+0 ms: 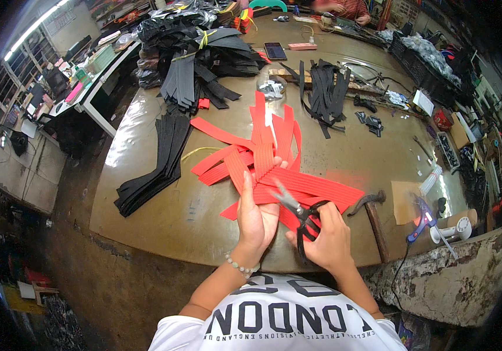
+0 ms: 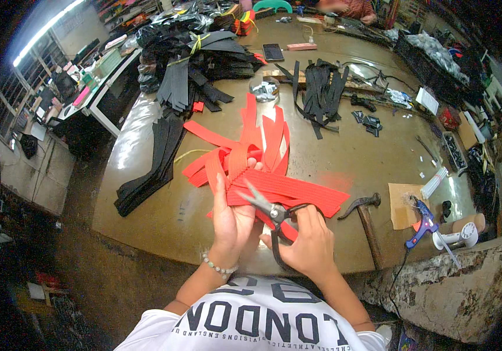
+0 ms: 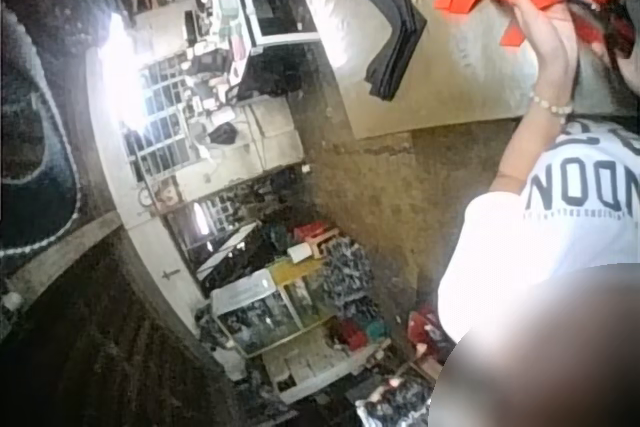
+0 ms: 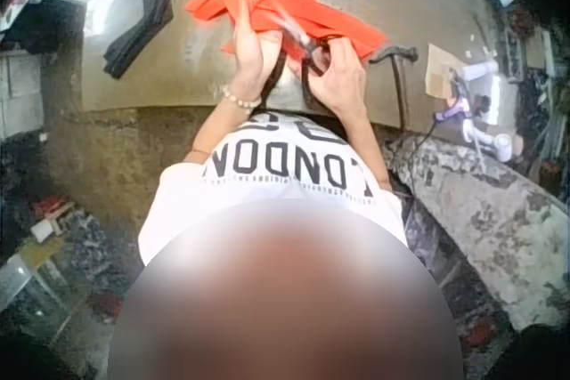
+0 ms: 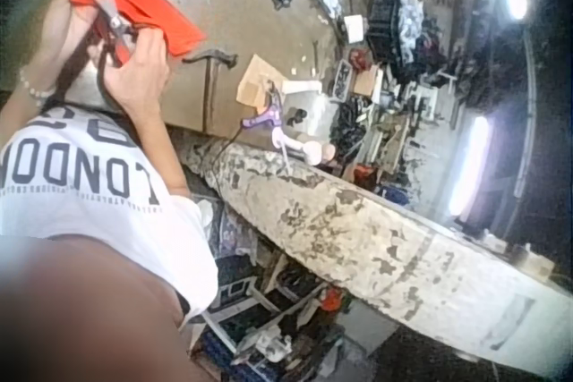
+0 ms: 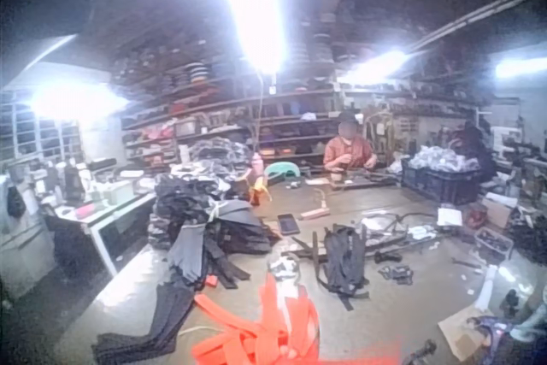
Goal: The person cuts multiple red and black fabric strips into shorter pieces using scissors. They repeatedly pick up strips, cut them, and place the cut pieces on the table, then gather and stack the finished pieces.
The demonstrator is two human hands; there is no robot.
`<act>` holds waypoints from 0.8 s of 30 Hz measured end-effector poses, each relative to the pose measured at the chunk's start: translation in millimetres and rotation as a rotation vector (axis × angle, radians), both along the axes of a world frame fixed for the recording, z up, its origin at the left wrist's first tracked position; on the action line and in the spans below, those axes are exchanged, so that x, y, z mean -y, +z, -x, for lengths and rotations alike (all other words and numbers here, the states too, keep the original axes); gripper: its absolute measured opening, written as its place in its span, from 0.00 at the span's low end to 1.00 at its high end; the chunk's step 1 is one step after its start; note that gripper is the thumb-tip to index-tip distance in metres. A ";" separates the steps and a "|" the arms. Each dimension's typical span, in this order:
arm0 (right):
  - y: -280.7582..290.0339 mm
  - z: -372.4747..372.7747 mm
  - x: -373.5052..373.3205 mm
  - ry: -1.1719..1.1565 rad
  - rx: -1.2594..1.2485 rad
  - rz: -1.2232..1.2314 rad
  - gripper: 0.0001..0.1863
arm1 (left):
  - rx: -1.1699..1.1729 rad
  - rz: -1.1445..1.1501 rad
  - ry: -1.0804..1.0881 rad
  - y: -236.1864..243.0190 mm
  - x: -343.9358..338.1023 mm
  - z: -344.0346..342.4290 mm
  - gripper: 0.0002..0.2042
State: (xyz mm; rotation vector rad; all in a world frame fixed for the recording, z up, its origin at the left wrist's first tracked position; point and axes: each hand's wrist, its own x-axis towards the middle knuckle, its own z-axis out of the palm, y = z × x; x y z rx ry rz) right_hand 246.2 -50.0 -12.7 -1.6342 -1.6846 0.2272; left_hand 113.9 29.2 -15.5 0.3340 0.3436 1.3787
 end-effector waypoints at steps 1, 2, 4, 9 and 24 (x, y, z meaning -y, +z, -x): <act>3.4 0.3 2.7 0.028 0.048 0.006 0.30 | 0.022 -0.041 -0.006 1.2 0.6 0.4 0.26; 6.1 1.6 6.1 0.025 0.062 0.105 0.33 | -0.068 -0.051 -0.009 2.2 1.1 0.4 0.29; 9.1 3.5 9.2 0.002 0.073 0.129 0.33 | -0.178 -0.166 -0.021 3.1 2.8 -0.4 0.34; 12.4 3.1 13.8 0.009 0.110 0.154 0.32 | -0.136 -0.131 -0.024 1.0 4.8 -5.1 0.35; -0.4 15.1 1.1 -0.031 0.075 0.116 0.32 | -0.443 -0.195 -0.271 -3.8 9.9 5.4 0.35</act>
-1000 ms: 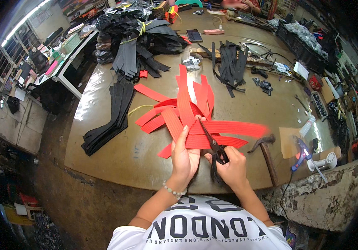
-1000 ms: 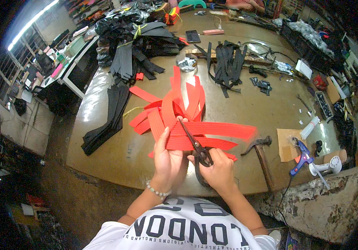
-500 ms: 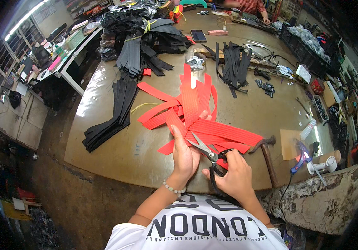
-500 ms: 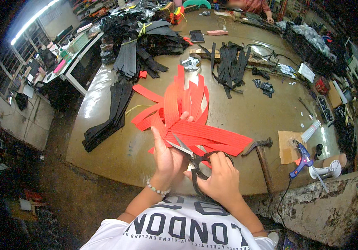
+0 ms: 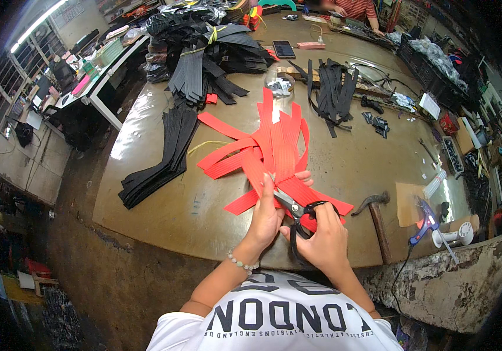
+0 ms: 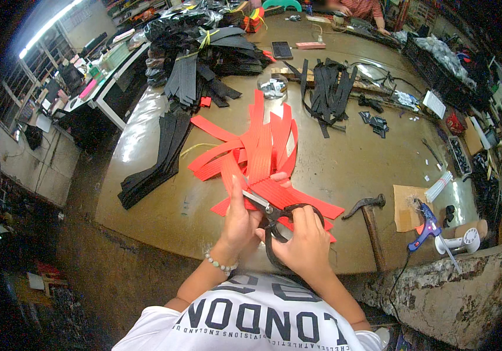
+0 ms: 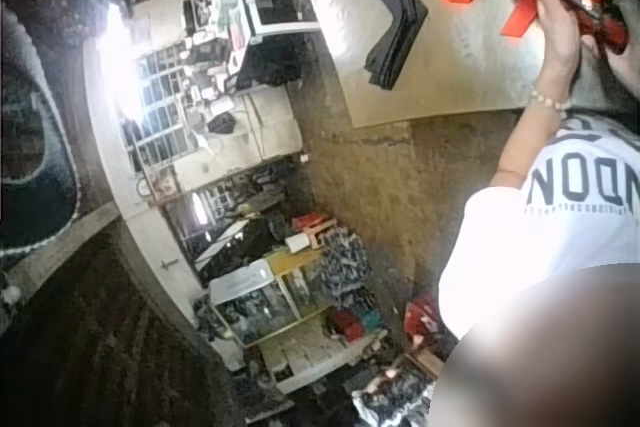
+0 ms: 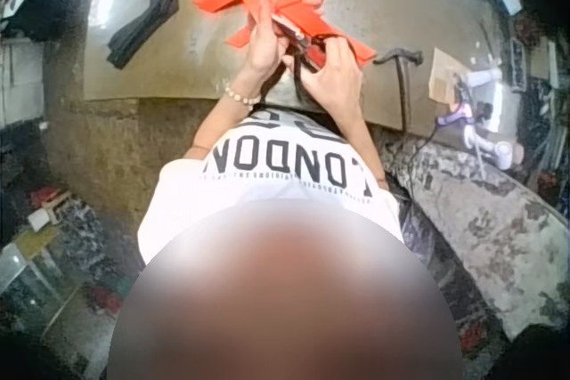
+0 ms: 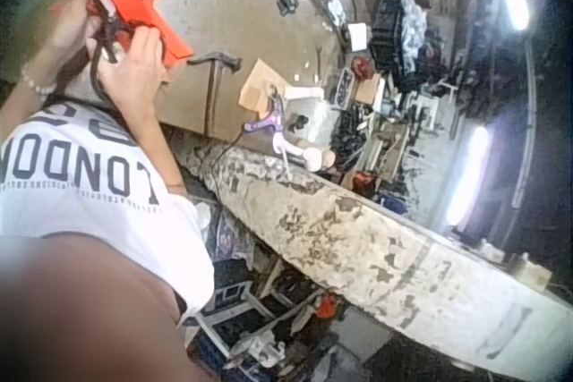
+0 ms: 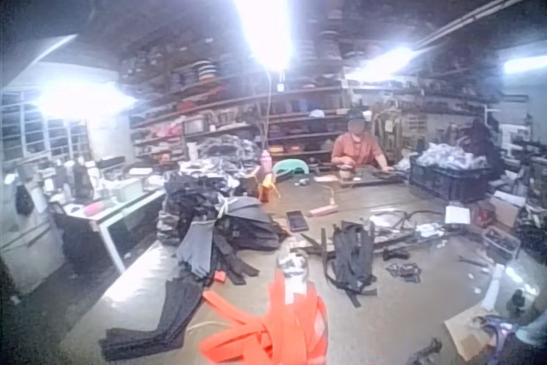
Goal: The person cuts multiple red and black fabric strips into shorter pieces using scissors. They repeatedly pick up strips, cut them, and place the cut pieces on the table, then gather and stack the finished pieces.
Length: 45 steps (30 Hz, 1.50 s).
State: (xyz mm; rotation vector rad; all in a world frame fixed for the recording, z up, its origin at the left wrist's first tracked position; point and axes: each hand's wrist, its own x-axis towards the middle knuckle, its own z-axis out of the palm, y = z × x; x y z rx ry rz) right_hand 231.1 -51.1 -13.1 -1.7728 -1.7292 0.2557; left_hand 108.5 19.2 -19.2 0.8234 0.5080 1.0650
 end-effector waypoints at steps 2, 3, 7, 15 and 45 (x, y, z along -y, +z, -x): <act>-1.7 0.8 -1.1 0.021 -0.024 -0.048 0.31 | -0.056 0.028 0.017 -1.9 -0.2 -0.8 0.27; -3.3 1.7 -1.9 0.033 -0.042 -0.068 0.30 | -0.061 -0.012 0.043 -2.3 -0.1 -0.9 0.25; -11.3 2.8 -1.1 0.045 -0.034 -0.086 0.28 | -0.078 0.050 0.127 0.5 3.2 -4.0 0.20; -26.7 2.0 2.1 0.180 -0.134 -0.027 0.25 | 0.194 -0.054 0.210 -1.0 2.0 8.9 0.08; -41.5 -32.2 14.4 0.021 -0.395 0.070 0.22 | -1.170 -0.432 0.247 -53.5 -68.1 31.6 0.23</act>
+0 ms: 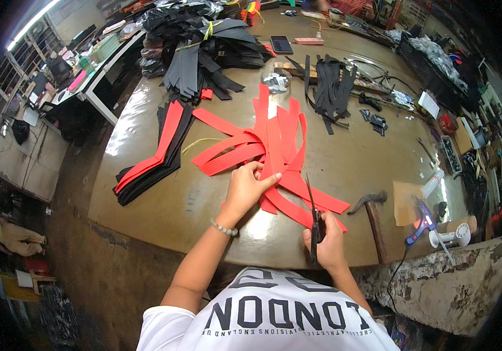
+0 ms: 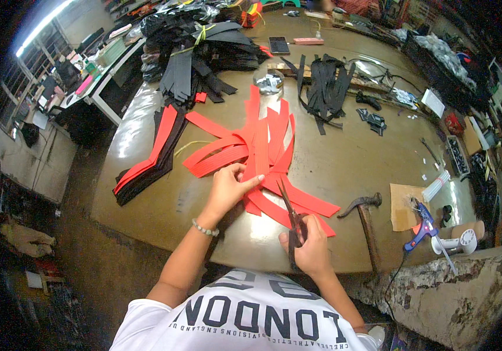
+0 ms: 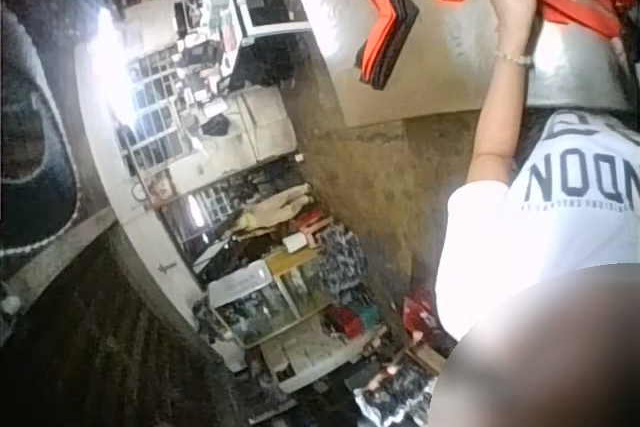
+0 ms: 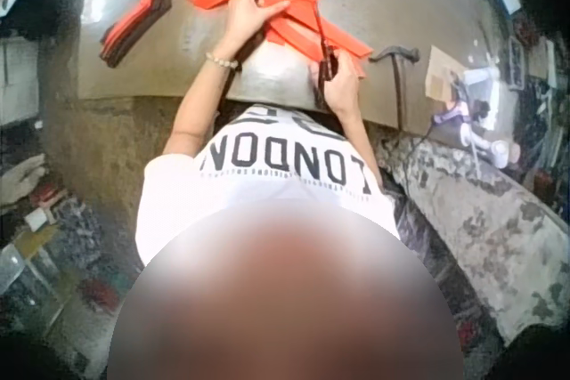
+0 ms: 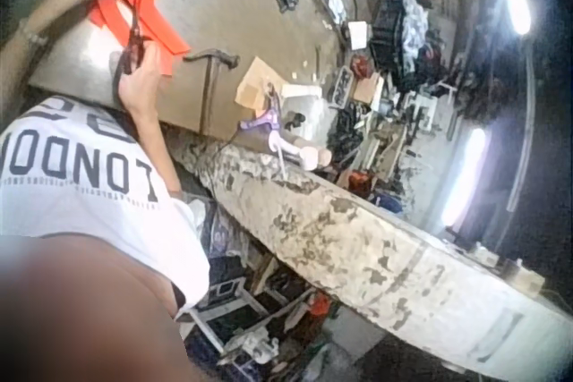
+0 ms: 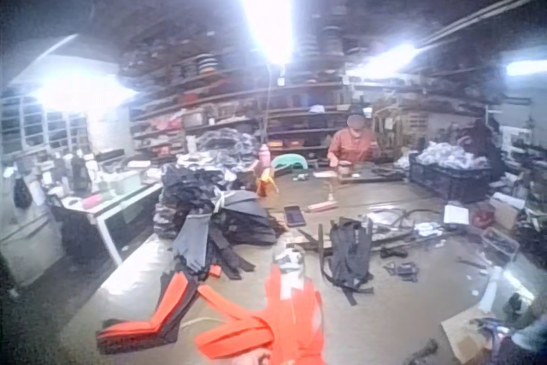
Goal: The person cuts multiple red and black fabric strips into shorter pieces using scissors. They repeatedly pick up strips, cut them, and place the cut pieces on the table, then gather and stack the finished pieces.
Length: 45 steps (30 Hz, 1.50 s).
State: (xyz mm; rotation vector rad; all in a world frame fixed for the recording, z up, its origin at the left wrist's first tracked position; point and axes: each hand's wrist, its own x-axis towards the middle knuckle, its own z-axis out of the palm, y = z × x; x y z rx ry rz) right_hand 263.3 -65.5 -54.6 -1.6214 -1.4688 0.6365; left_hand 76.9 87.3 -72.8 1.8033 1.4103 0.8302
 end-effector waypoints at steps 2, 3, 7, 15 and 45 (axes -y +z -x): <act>3.8 -1.7 1.0 0.012 -0.009 0.068 0.23 | -0.054 0.055 -0.061 1.4 -6.0 -1.2 0.22; 5.6 -1.9 0.8 0.013 -0.029 0.115 0.24 | 0.017 0.188 -0.100 3.8 -5.3 -2.8 0.17; 14.8 -0.6 -3.2 -0.035 -0.016 0.130 0.27 | 0.832 0.330 -0.061 14.5 12.6 -15.9 0.15; 42.5 2.8 -5.9 -0.024 0.170 0.197 0.27 | 1.472 0.453 -0.079 34.5 46.6 -19.5 0.19; 28.7 15.0 -9.3 -0.078 0.410 -0.067 0.25 | 1.604 0.220 -0.010 46.0 63.3 -37.6 0.23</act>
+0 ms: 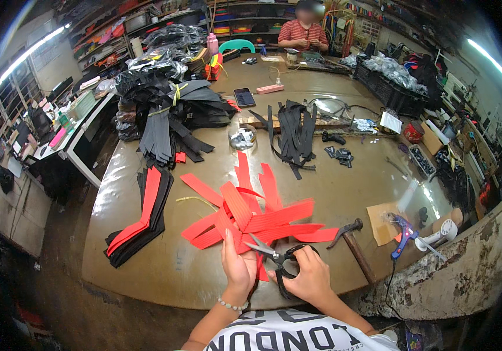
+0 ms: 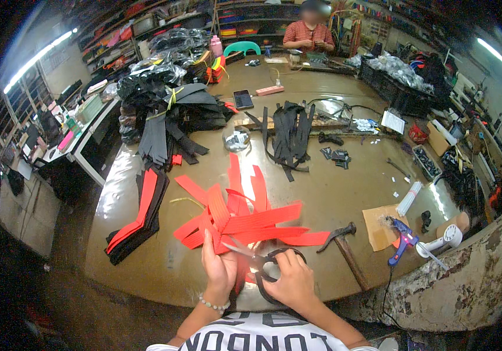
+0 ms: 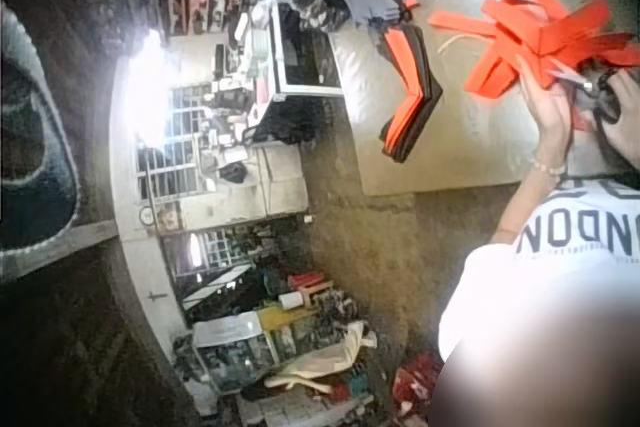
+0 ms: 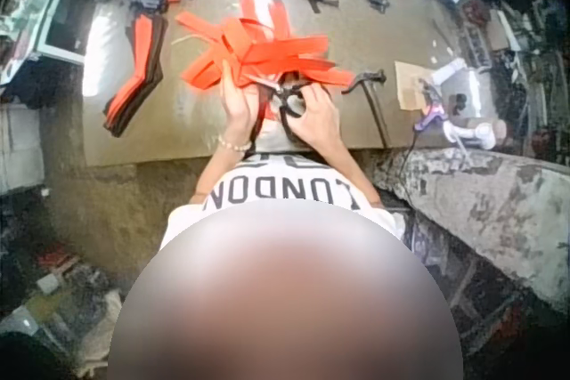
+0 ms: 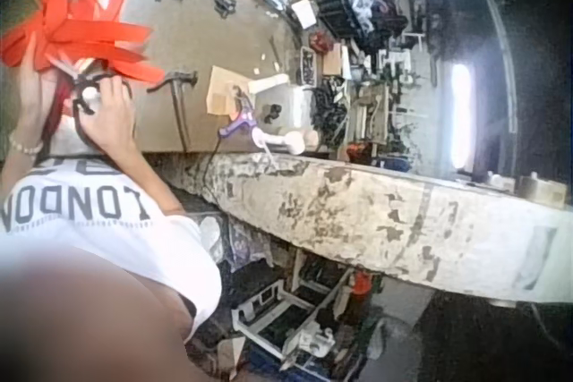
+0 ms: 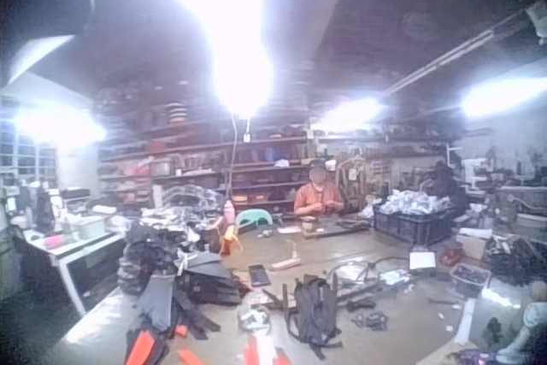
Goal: The person cuts multiple red and black fabric strips into shorter pieces using scissors. They repeatedly pick up strips, cut them, and place the cut pieces on the table, then gather and stack the finished pieces.
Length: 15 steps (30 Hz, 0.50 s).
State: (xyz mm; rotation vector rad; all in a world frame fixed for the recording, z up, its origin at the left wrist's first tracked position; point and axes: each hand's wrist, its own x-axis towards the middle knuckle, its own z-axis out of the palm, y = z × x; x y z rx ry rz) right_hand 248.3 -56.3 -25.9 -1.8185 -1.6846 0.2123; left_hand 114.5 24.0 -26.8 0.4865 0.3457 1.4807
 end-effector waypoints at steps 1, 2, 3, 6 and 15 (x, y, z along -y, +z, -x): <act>-0.8 0.5 -1.3 -0.026 -0.002 -0.017 0.25 | -0.065 0.068 0.014 2.1 2.0 -0.9 0.23; -1.0 1.2 -2.5 -0.053 -0.006 -0.025 0.25 | -0.096 0.069 0.008 4.1 3.9 -1.3 0.23; -1.1 1.6 -4.1 -0.039 0.007 -0.047 0.25 | -0.105 0.026 0.006 5.6 5.0 -0.8 0.23; 0.1 4.2 -6.8 -0.007 0.025 -0.071 0.26 | -0.141 0.083 -0.149 6.3 4.6 4.4 0.24; -1.8 14.5 -15.0 0.037 0.031 -0.098 0.25 | -0.459 -0.138 -0.266 -1.7 8.6 1.5 0.26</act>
